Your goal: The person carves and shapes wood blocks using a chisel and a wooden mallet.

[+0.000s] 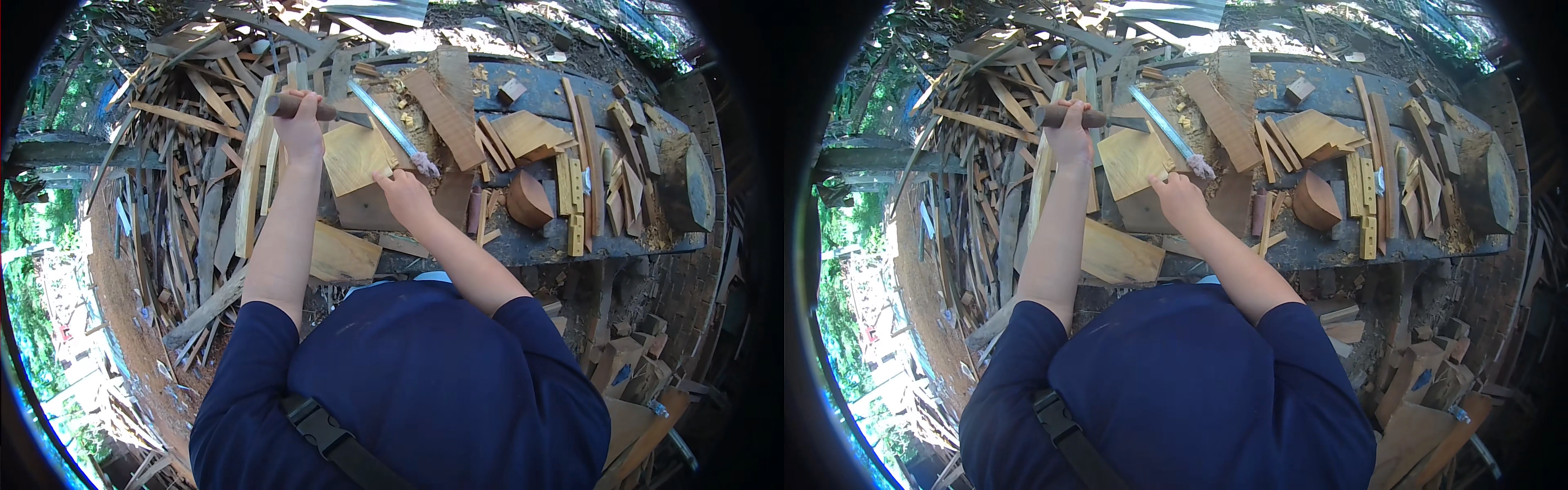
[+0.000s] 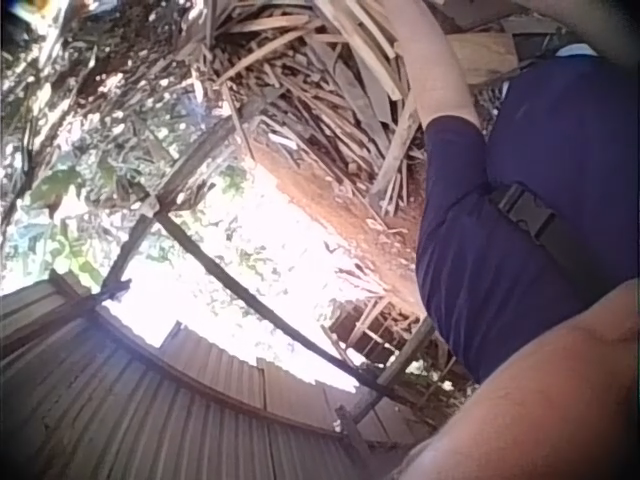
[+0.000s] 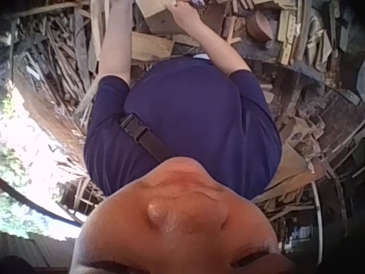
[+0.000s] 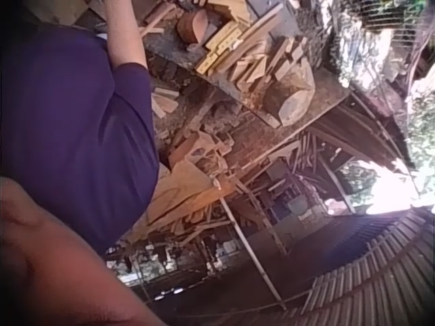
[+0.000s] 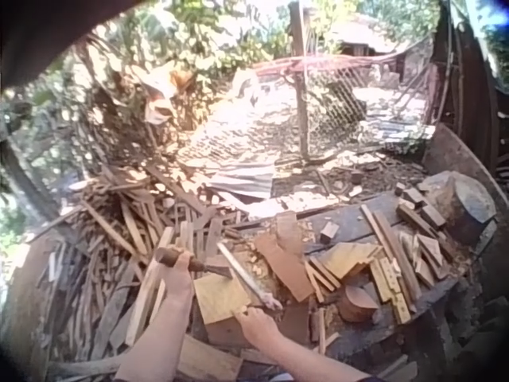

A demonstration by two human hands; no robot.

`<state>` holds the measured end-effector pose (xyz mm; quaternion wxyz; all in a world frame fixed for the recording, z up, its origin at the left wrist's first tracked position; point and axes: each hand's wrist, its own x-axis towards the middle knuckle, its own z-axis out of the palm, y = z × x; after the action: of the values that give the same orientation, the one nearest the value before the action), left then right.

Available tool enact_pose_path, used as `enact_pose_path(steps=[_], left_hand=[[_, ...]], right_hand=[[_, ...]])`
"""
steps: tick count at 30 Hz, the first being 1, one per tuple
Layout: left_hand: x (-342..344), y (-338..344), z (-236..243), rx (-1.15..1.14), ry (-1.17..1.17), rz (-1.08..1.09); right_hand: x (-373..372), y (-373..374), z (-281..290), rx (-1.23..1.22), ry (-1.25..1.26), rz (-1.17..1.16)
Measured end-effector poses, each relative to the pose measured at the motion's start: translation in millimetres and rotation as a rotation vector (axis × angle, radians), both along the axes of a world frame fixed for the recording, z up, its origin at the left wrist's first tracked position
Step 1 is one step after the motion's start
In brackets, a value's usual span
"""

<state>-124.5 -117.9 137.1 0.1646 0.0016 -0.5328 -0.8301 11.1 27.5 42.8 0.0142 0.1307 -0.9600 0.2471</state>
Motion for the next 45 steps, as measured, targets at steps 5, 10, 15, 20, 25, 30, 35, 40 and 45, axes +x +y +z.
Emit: enact_pose_path(steps=[5, 10, 15, 20, 25, 30, 35, 40, 45], left_hand=[[-5.5, -0.7, 5.5, -0.009, -0.047, 0.056], [-9.1, -2.1, 3.9, 0.042, -0.085, 0.098], [-12.5, -5.0, 3.1, 0.048, -0.072, 0.067], [-15.3, -7.0, 3.6, 0.064, -0.088, 0.072], [-17.1, -6.3, 5.6, 0.065, -0.084, 0.059], [-23.5, -6.9, 3.5, 0.108, -0.082, 0.052], [-24.0, -4.6, 3.3, 0.091, -0.069, 0.056], [-25.1, -6.4, 4.2, 0.072, -0.106, 0.073], [-25.7, -7.4, 3.5, 0.063, -0.109, 0.068]], right_hand=[[-1.9, 1.5, 1.1, -0.033, -0.004, -0.022], [-4.1, 1.2, -4.9, -0.023, 0.077, 0.003], [-10.6, -1.2, -8.3, -0.018, 0.061, 0.011], [-13.3, 0.1, -5.7, -0.004, 0.046, 0.015], [-14.7, -0.2, -1.3, 0.009, -0.012, 0.026], [-16.0, -1.3, 0.2, -0.019, -0.026, 0.021], [-15.7, -0.7, 3.2, -0.048, -0.021, 0.006], [-16.2, 0.0, 5.8, -0.001, -0.030, 0.019], [-15.5, -0.4, 4.3, 0.000, -0.036, 0.021]])
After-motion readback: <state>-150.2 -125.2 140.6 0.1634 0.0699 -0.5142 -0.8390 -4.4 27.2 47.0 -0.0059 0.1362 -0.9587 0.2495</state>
